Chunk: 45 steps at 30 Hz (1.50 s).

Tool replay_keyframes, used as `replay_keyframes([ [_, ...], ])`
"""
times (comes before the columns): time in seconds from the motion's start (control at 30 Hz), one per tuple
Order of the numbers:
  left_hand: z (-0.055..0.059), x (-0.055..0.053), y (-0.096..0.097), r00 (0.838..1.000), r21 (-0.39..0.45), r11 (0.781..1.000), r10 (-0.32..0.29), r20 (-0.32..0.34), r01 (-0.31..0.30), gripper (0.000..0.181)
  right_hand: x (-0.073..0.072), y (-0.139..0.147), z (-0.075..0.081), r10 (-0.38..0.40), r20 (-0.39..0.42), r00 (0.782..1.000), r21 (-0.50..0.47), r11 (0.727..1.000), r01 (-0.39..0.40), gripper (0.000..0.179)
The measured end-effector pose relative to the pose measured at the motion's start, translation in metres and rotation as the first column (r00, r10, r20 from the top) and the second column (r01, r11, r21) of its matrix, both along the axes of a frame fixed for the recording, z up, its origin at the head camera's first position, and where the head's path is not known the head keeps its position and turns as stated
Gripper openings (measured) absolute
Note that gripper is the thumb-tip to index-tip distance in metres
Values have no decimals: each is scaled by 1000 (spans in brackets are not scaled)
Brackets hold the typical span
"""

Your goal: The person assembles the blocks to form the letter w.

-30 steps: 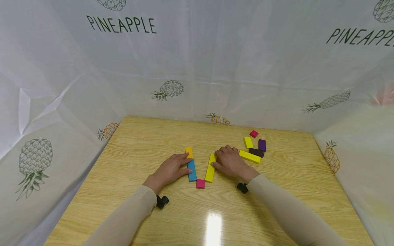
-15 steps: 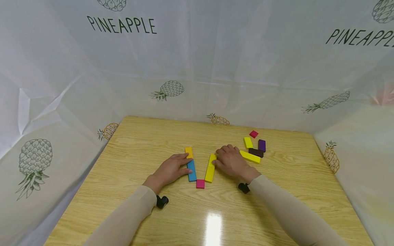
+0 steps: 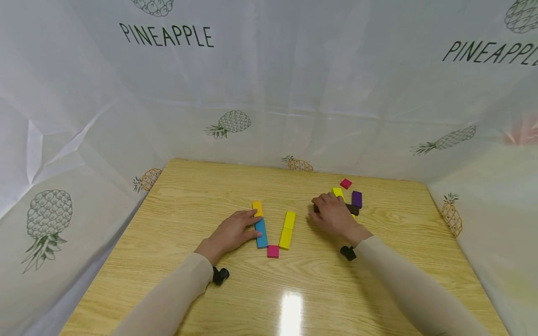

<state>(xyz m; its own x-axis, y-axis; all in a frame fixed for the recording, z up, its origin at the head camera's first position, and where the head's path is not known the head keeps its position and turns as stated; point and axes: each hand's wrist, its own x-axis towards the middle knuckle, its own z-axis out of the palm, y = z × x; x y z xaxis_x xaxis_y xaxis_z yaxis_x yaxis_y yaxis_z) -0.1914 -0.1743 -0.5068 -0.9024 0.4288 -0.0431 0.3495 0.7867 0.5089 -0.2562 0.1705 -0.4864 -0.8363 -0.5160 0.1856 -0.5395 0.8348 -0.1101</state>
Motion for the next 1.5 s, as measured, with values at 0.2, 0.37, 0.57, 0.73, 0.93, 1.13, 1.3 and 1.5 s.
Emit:
replay_keyframes([
  [0.2, 0, 1, 0, 1000, 5, 1000, 2, -1, -1, 58, -4, 13, -3, -9, -4, 1000, 28, 1000, 9, 44],
  [0.37, -1, 1, 1, 1000, 6, 1000, 0, -6, 0, 57, -6, 20, -7, -11, -9, 1000, 61, 998, 12, 44],
  [0.57, 0, 1, 2, 1000, 8, 1000, 5, -7, -5, 57, -7, 23, -9, -21, -15, 1000, 74, 997, 22, 43],
  [0.73, -2, -1, 3, 1000, 14, 1000, 7, -25, -6, 56, -6, 25, -10, -34, -13, 999, 74, 997, 35, 45],
  [0.93, 1, -3, 4, 991, -14, 1000, 11, -135, -13, 50, -7, 26, -11, -33, -8, 999, 66, 997, 33, 47],
  [1.13, 21, -12, 22, 978, -79, 989, -133, -161, 122, 47, -6, 26, -10, -36, -2, 999, 53, 998, 36, 46],
  [1.3, 30, -21, 45, 963, -125, 960, -261, -70, 252, 51, -3, 26, -8, -40, 2, 999, 56, 998, 40, 45],
  [1.5, 24, -30, 60, 943, -120, 938, -332, -28, 326, 57, -1, 25, -6, -51, 2, 999, 74, 996, 51, 47],
])
